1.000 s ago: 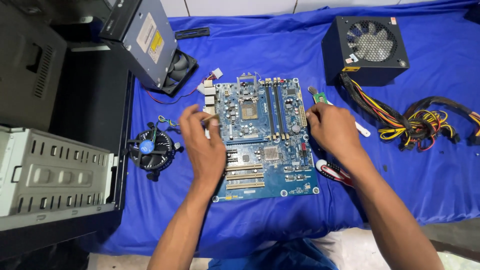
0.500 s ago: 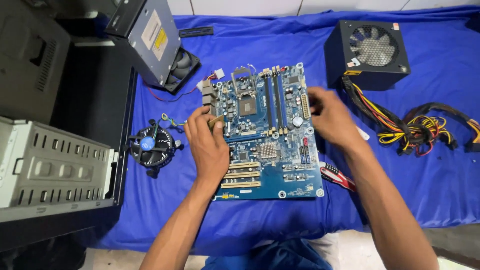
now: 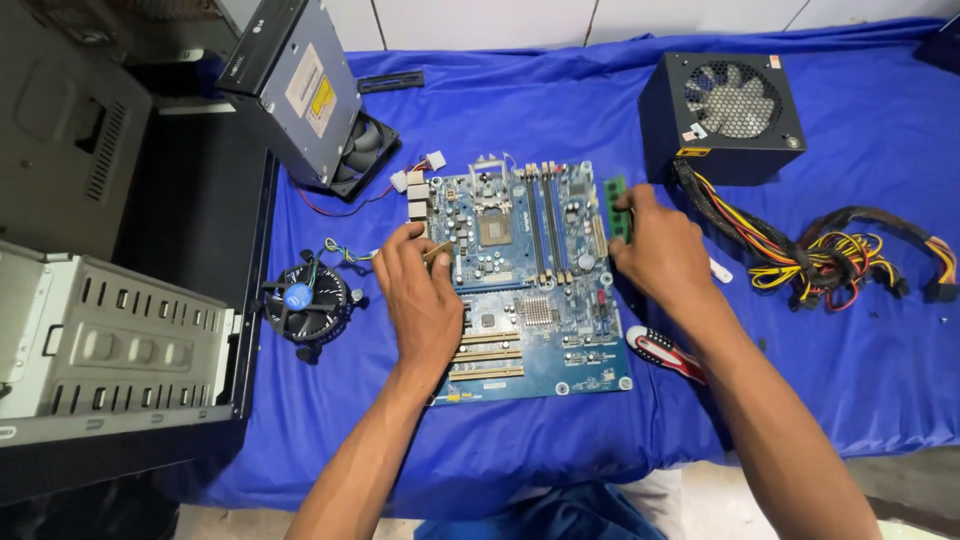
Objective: Installing computer components including the CPU, RAM modules, and a cooling fan onto a motherboard after a brief cleaning.
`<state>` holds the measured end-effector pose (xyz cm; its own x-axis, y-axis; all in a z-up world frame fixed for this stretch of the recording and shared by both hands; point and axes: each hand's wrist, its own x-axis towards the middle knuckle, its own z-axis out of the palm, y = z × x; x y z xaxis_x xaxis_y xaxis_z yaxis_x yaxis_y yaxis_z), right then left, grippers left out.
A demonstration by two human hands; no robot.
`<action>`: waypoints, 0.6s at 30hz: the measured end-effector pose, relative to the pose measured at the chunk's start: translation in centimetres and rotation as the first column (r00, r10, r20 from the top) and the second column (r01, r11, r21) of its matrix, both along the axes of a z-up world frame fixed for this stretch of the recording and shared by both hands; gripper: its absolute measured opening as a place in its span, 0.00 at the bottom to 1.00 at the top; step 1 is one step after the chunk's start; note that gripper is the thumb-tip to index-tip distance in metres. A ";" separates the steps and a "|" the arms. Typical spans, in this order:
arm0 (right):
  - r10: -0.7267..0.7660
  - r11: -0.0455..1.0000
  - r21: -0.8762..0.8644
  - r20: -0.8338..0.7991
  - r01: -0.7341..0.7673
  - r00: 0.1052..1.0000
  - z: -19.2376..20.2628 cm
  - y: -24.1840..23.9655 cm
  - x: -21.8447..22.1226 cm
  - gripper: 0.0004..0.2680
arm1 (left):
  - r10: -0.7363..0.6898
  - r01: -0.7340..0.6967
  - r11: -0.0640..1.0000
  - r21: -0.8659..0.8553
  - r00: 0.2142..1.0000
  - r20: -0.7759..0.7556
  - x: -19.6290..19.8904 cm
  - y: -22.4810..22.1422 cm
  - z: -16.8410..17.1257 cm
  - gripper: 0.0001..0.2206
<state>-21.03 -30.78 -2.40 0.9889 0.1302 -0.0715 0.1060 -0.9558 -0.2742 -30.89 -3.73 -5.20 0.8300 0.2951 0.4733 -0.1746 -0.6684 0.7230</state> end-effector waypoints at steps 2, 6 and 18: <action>-0.076 0.996 -0.039 -0.002 0.076 0.997 0.9 0.3 -0.8 0.16 | 0.008 -0.009 0.999 0.031 1.000 0.018 0.2 -0.1 -0.2 0.02; -0.046 0.991 -0.124 0.065 0.054 0.997 1.6 -0.6 -1.5 0.14 | 0.006 -0.007 1.000 0.010 0.999 0.041 0.2 0.2 -0.8 0.03; 0.158 0.946 0.211 0.358 -0.245 0.920 5.5 0.6 -2.5 0.05 | -0.094 0.097 0.994 -0.057 0.994 0.055 1.4 1.3 4.9 0.08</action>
<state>-23.52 -30.15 3.07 0.8999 0.2998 0.3166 0.4153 -0.8107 -0.4127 -29.45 -2.42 -0.29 0.8302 0.2448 0.5008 -0.2739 -0.6033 0.7490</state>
